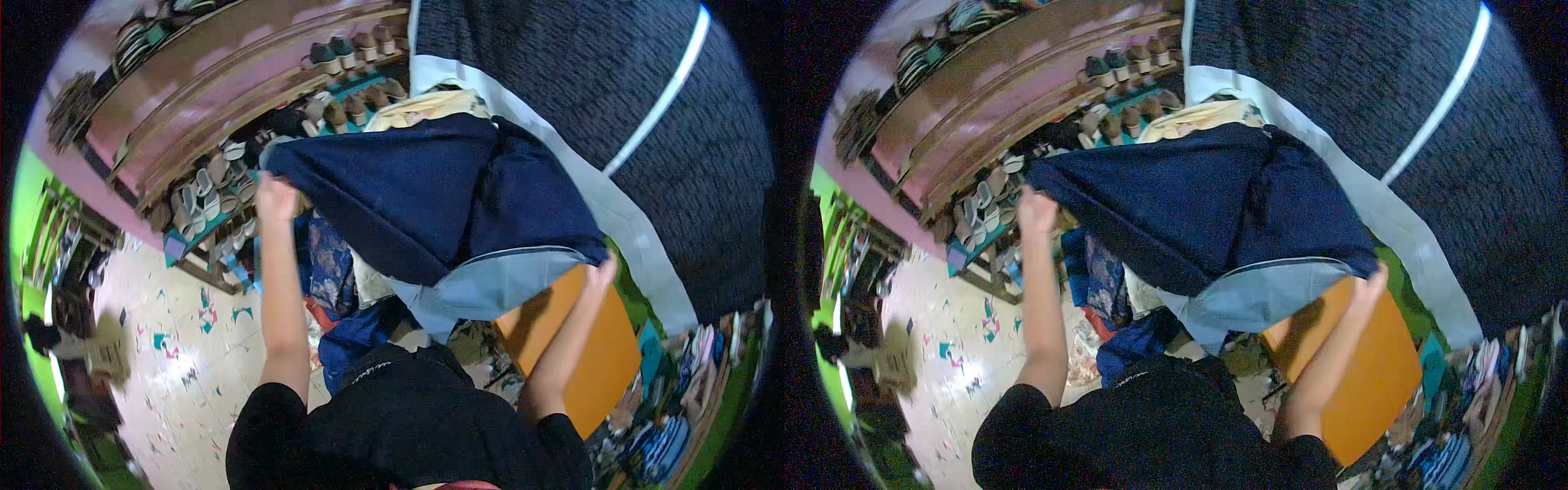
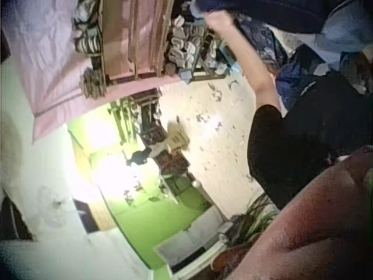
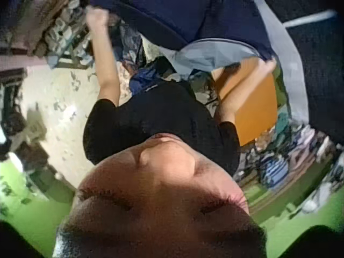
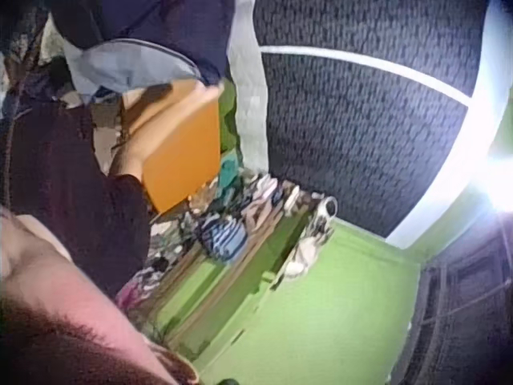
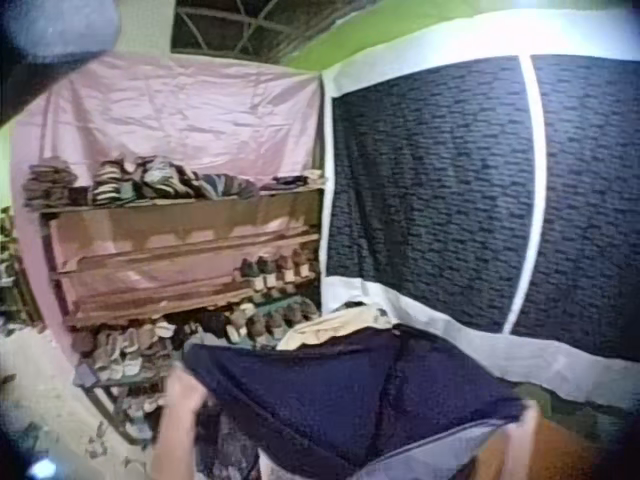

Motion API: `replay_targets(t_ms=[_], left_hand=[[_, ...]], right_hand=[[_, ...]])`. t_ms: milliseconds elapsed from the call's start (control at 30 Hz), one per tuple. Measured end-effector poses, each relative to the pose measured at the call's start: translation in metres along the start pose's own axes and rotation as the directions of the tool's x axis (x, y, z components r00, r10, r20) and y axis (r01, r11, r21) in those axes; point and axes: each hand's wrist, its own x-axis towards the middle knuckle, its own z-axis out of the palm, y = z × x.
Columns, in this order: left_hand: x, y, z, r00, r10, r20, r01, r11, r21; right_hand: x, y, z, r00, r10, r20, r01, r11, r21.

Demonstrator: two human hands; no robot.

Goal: Folding and organizing various fabric materials on a table and placing them on a shelf.

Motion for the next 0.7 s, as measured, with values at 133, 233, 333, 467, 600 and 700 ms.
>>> replay_targets(t_ms=[133, 233, 333, 467, 600, 700], left_hand=[[0.015, 0.056, -0.038, 0.948, 0.259, -0.184, -0.262, 0.965, 0.01], [0.016, 0.051, -0.063, 0.961, 0.223, -0.161, -0.2, 0.969, 0.146], [0.028, 0.028, -0.102, 0.984, 0.085, -0.159, -0.055, 0.982, 0.18], [0.03, -0.043, -0.077, 0.971, -0.012, -0.24, 0.071, 0.969, 0.236], [0.021, -0.093, -0.032, 0.995, -0.049, -0.089, 0.066, 0.979, 0.195], [-0.006, -0.099, 0.012, 0.994, 0.042, -0.1, -0.009, 0.952, 0.305]], right_hand=[[-0.101, -0.127, -0.102, 0.875, -0.383, -0.296, 0.351, 0.923, -0.157], [-0.201, -0.128, -0.132, 0.869, -0.392, -0.302, 0.317, 0.91, -0.268], [-0.269, -0.07, -0.11, 0.868, -0.356, -0.345, 0.12, 0.826, -0.551], [-0.272, -0.031, -0.166, 0.787, -0.059, -0.615, -0.383, 0.735, -0.56], [-0.237, -0.012, -0.181, 0.855, -0.016, -0.518, -0.336, 0.743, -0.579], [-0.227, -0.025, -0.156, 0.841, -0.112, -0.529, -0.303, 0.713, -0.632]])
